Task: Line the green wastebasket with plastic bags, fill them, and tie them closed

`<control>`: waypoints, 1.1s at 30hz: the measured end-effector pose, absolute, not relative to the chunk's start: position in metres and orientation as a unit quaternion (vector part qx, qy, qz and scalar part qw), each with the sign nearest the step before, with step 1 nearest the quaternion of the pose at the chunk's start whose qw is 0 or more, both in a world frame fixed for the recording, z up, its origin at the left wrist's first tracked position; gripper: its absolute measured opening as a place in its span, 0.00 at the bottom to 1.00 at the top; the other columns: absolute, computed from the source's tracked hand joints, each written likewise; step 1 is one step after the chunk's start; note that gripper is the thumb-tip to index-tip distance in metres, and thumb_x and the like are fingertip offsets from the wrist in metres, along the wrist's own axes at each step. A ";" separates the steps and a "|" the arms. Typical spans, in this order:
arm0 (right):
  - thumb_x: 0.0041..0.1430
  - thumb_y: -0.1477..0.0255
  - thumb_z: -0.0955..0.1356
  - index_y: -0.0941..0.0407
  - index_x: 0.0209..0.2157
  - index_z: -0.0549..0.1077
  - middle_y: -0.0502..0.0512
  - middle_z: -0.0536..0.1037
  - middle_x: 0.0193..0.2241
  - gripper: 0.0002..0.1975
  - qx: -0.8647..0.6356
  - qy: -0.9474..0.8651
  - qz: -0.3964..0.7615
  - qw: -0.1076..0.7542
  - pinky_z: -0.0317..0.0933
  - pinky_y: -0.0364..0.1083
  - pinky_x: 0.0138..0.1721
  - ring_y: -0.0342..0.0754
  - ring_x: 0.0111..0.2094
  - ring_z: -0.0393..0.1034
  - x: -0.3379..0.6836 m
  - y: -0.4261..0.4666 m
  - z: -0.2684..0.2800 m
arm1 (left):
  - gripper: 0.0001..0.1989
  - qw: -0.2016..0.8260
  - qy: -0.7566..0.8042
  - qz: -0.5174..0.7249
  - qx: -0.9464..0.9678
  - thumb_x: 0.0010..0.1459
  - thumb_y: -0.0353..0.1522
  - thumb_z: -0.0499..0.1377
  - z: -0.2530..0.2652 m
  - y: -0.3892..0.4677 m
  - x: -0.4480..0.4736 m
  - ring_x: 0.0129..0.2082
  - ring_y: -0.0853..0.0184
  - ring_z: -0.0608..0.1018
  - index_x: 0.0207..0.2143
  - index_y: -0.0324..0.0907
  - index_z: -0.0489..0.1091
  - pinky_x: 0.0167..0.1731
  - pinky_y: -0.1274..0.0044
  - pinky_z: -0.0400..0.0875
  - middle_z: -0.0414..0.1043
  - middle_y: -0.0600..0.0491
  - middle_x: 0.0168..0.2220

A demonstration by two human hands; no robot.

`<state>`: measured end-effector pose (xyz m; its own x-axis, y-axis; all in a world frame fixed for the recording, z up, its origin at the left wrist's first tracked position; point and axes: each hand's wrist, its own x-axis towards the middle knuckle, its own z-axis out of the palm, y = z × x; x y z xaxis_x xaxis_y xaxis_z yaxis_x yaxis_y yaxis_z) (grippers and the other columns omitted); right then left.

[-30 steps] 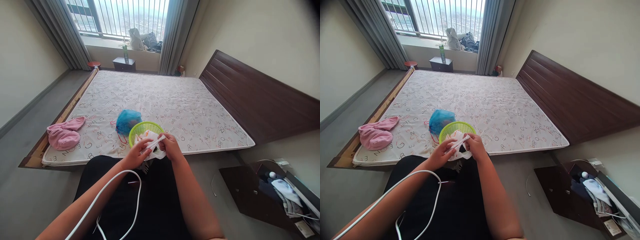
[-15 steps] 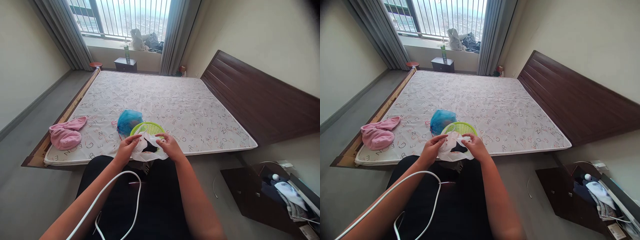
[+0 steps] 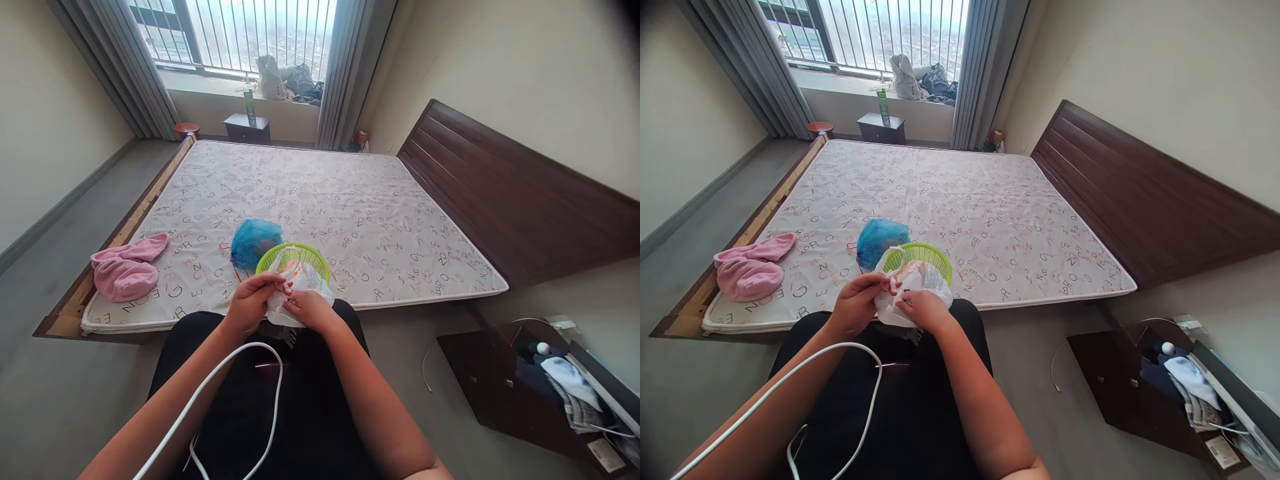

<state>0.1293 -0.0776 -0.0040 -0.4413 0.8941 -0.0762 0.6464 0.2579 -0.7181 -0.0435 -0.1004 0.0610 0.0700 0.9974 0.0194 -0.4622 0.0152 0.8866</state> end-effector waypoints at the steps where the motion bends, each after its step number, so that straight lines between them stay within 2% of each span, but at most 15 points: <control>1: 0.67 0.60 0.67 0.50 0.35 0.82 0.55 0.82 0.31 0.13 -0.500 -0.788 0.335 0.131 0.58 0.45 0.35 0.52 0.34 0.76 0.127 -0.077 -0.006 | 0.06 0.608 0.340 0.606 0.384 0.53 0.32 0.69 0.064 -0.100 -0.044 0.31 0.65 0.78 0.34 0.42 0.80 0.42 0.68 0.76 0.75 0.53 0.27; 4: 0.69 0.61 0.64 0.53 0.38 0.82 0.57 0.83 0.36 0.16 -0.514 -0.800 0.311 0.013 0.60 0.45 0.36 0.53 0.38 0.76 0.124 -0.074 -0.008 | 0.02 0.591 0.317 0.631 0.389 0.54 0.30 0.68 0.070 -0.097 -0.046 0.25 0.70 0.73 0.30 0.43 0.77 0.35 0.73 0.73 0.66 0.57 0.21; 6: 0.70 0.63 0.63 0.53 0.40 0.81 0.57 0.83 0.39 0.16 -0.512 -0.796 0.323 0.006 0.61 0.45 0.39 0.52 0.41 0.76 0.128 -0.073 -0.007 | 0.07 0.588 0.326 0.612 0.416 0.55 0.28 0.65 0.071 -0.094 -0.050 0.23 0.72 0.68 0.24 0.42 0.73 0.30 0.77 0.67 0.62 0.58 0.19; 9: 0.69 0.65 0.64 0.53 0.41 0.81 0.53 0.83 0.39 0.14 -0.481 -0.780 0.385 0.111 0.63 0.44 0.41 0.48 0.41 0.76 0.146 -0.075 0.003 | 0.08 0.532 0.401 0.553 0.501 0.54 0.25 0.60 0.064 -0.091 -0.056 0.24 0.73 0.65 0.23 0.40 0.72 0.27 0.79 0.60 0.63 0.56 0.22; 11: 0.67 0.61 0.67 0.53 0.46 0.79 0.52 0.82 0.37 0.14 -0.493 -0.749 0.395 0.199 0.65 0.43 0.40 0.47 0.37 0.75 0.159 -0.079 0.015 | 0.08 0.489 0.440 0.528 0.538 0.54 0.24 0.57 0.056 -0.092 -0.057 0.25 0.73 0.65 0.24 0.40 0.73 0.26 0.79 0.58 0.65 0.55 0.24; 12: 0.64 0.58 0.69 0.52 0.51 0.77 0.52 0.81 0.37 0.18 -0.507 -0.737 0.383 0.229 0.65 0.44 0.40 0.48 0.37 0.75 0.164 -0.081 0.022 | 0.08 0.482 0.447 0.526 0.540 0.54 0.24 0.56 0.052 -0.093 -0.056 0.25 0.72 0.64 0.25 0.40 0.73 0.26 0.79 0.58 0.65 0.55 0.25; 14: 0.55 0.52 0.74 0.50 0.64 0.67 0.54 0.81 0.40 0.38 -0.520 -0.744 0.344 0.241 0.67 0.46 0.41 0.51 0.39 0.76 0.167 -0.087 0.035 | 0.08 0.494 0.446 0.538 0.518 0.56 0.25 0.55 0.046 -0.096 -0.051 0.25 0.72 0.64 0.27 0.40 0.73 0.26 0.79 0.57 0.65 0.55 0.26; 16: 0.46 0.47 0.77 0.49 0.70 0.55 0.58 0.81 0.44 0.55 -0.494 -0.791 0.311 0.181 0.67 0.49 0.43 0.57 0.44 0.77 0.158 -0.093 0.042 | 0.07 0.517 0.430 0.559 0.484 0.58 0.27 0.56 0.044 -0.099 -0.042 0.25 0.72 0.64 0.28 0.40 0.72 0.26 0.79 0.58 0.65 0.55 0.26; 17: 0.45 0.46 0.77 0.50 0.71 0.54 0.59 0.81 0.44 0.57 -0.482 -0.814 0.295 0.139 0.67 0.50 0.44 0.59 0.45 0.77 0.150 -0.096 0.042 | 0.07 0.530 0.417 0.570 0.470 0.58 0.27 0.56 0.045 -0.101 -0.037 0.25 0.72 0.64 0.29 0.40 0.72 0.27 0.79 0.58 0.65 0.56 0.25; 19: 0.50 0.48 0.76 0.54 0.67 0.61 0.62 0.82 0.44 0.49 -0.481 -0.834 0.258 0.077 0.67 0.51 0.43 0.62 0.45 0.78 0.131 -0.101 0.037 | 0.05 0.557 0.384 0.586 0.445 0.59 0.28 0.58 0.052 -0.103 -0.029 0.25 0.72 0.64 0.29 0.41 0.72 0.27 0.79 0.58 0.63 0.56 0.24; 22: 0.65 0.60 0.68 0.54 0.55 0.73 0.63 0.83 0.42 0.21 -0.527 -0.819 0.220 0.056 0.65 0.50 0.41 0.59 0.43 0.79 0.107 -0.100 0.020 | 0.06 0.597 0.329 0.618 0.390 0.56 0.26 0.60 0.065 -0.104 -0.024 0.24 0.73 0.63 0.27 0.41 0.67 0.27 0.79 0.58 0.60 0.57 0.24; 24: 0.69 0.64 0.64 0.53 0.51 0.75 0.62 0.83 0.41 0.15 -0.558 -0.796 0.226 0.063 0.65 0.48 0.40 0.57 0.42 0.79 0.102 -0.094 0.010 | 0.08 0.613 0.305 0.634 0.359 0.53 0.25 0.59 0.070 -0.106 -0.026 0.23 0.73 0.62 0.25 0.41 0.62 0.27 0.78 0.58 0.58 0.58 0.24; 28: 0.66 0.69 0.67 0.53 0.52 0.74 0.59 0.82 0.41 0.14 -0.539 -0.783 0.301 0.076 0.64 0.47 0.41 0.54 0.42 0.77 0.120 -0.077 0.006 | 0.06 0.580 0.330 0.593 0.450 0.52 0.26 0.55 0.059 -0.107 -0.041 0.22 0.71 0.59 0.24 0.42 0.61 0.25 0.77 0.56 0.55 0.58 0.22; 30: 0.60 0.69 0.72 0.52 0.57 0.72 0.56 0.82 0.42 0.23 -0.493 -0.792 0.346 0.097 0.65 0.45 0.42 0.51 0.42 0.76 0.137 -0.072 0.014 | 0.06 0.494 0.392 0.536 0.561 0.54 0.28 0.54 0.051 -0.105 -0.048 0.25 0.69 0.63 0.24 0.41 0.65 0.27 0.76 0.57 0.60 0.55 0.24; 33: 0.62 0.63 0.72 0.50 0.65 0.64 0.51 0.79 0.40 0.32 -0.418 -0.748 0.459 0.234 0.66 0.43 0.39 0.44 0.34 0.72 0.159 -0.075 0.033 | 0.07 0.357 0.495 0.452 0.651 0.56 0.28 0.54 0.046 -0.101 -0.050 0.30 0.66 0.67 0.32 0.41 0.73 0.32 0.74 0.61 0.65 0.54 0.28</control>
